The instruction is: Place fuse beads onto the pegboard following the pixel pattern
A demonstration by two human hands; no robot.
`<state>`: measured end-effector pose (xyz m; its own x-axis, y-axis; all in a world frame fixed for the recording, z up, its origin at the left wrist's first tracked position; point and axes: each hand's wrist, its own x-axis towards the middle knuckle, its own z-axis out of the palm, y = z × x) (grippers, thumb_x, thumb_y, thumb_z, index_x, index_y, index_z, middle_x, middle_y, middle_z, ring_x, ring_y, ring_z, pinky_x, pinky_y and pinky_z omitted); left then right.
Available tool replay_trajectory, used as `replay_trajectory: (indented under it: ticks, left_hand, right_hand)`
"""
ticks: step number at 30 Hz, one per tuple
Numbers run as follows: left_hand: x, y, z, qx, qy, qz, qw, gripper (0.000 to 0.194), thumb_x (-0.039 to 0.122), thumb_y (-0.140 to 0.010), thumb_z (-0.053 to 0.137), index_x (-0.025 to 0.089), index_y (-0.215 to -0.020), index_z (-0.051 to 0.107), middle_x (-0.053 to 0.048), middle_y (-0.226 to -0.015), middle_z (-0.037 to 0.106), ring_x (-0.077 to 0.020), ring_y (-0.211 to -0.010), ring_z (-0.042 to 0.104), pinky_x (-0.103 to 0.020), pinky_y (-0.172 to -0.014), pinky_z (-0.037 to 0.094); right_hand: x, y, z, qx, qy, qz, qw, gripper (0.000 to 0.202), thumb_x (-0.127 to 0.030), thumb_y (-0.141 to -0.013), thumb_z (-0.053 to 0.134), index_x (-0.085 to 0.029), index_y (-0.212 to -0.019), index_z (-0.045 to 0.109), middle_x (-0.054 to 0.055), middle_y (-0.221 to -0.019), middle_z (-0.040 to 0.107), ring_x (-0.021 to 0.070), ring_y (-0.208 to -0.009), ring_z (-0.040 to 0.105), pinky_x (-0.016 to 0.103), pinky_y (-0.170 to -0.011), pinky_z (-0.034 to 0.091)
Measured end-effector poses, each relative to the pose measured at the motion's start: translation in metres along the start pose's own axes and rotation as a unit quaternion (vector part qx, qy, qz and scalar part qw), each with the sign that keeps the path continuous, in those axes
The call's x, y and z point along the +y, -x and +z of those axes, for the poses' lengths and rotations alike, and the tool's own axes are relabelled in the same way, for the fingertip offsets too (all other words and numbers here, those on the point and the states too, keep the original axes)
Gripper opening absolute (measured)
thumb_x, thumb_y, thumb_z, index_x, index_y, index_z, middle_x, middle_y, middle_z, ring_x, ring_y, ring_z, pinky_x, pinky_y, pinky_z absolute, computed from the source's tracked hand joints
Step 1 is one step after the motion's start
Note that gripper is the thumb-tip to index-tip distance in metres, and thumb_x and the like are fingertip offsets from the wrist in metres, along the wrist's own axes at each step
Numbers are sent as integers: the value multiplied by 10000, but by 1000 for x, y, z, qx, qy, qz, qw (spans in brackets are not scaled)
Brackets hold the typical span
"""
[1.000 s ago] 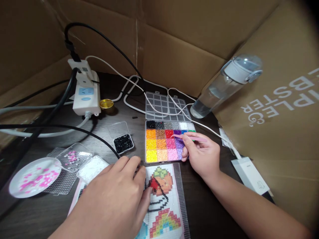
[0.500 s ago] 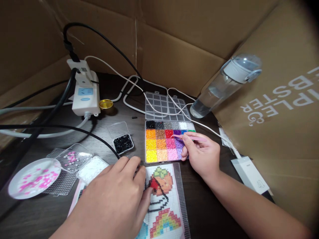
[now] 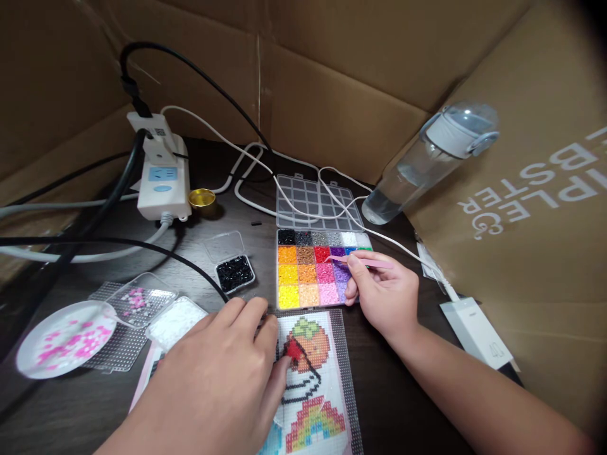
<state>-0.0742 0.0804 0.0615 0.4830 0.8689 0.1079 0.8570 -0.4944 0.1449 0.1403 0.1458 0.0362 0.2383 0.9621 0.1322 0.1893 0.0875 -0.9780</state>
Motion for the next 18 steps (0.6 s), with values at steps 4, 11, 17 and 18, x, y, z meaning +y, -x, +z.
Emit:
replay_trajectory:
  ticks: [4,11,17,18]
  left_hand:
    - [0,0,0,0,1,0,1000,283,274,-891,472,188,-890,742,-141,-986,672,-301,-844,654,-533,-702,604]
    - [1,0,-1,-2,5,3,1000,283,271,-885,475,185,-891,744,-145,-991,672,-303,-827,652,-535,-665,602]
    - [0,0,0,3,5,3,1000,283,265,-887,473,182,-901,744,-144,-999,673,-304,-825,651,-537,-651,602]
    - [0,-1,0,4,5,3,1000,280,264,-887,475,183,-900,743,-141,-994,672,-303,-824,651,-537,-653,603]
  right_hand:
    - [2,0,-1,-2,-11,-1,1000,235,-356,-816,759,-137,-870,694,-28,-440,630,115,-315,565,219,-323,515]
    - [2,0,-1,-1,-14,7,1000,219,-336,-816,761,-138,-876,693,-34,-434,624,114,-314,566,212,-321,514]
    - [1,1,-1,-1,-14,1,1000,222,-333,-812,763,-127,-873,703,-29,-436,630,111,-312,566,207,-322,516]
    - [2,1,-1,0,-14,2,1000,225,-334,-809,765,-126,-869,704,-29,-435,630,110,-311,565,206,-321,515]
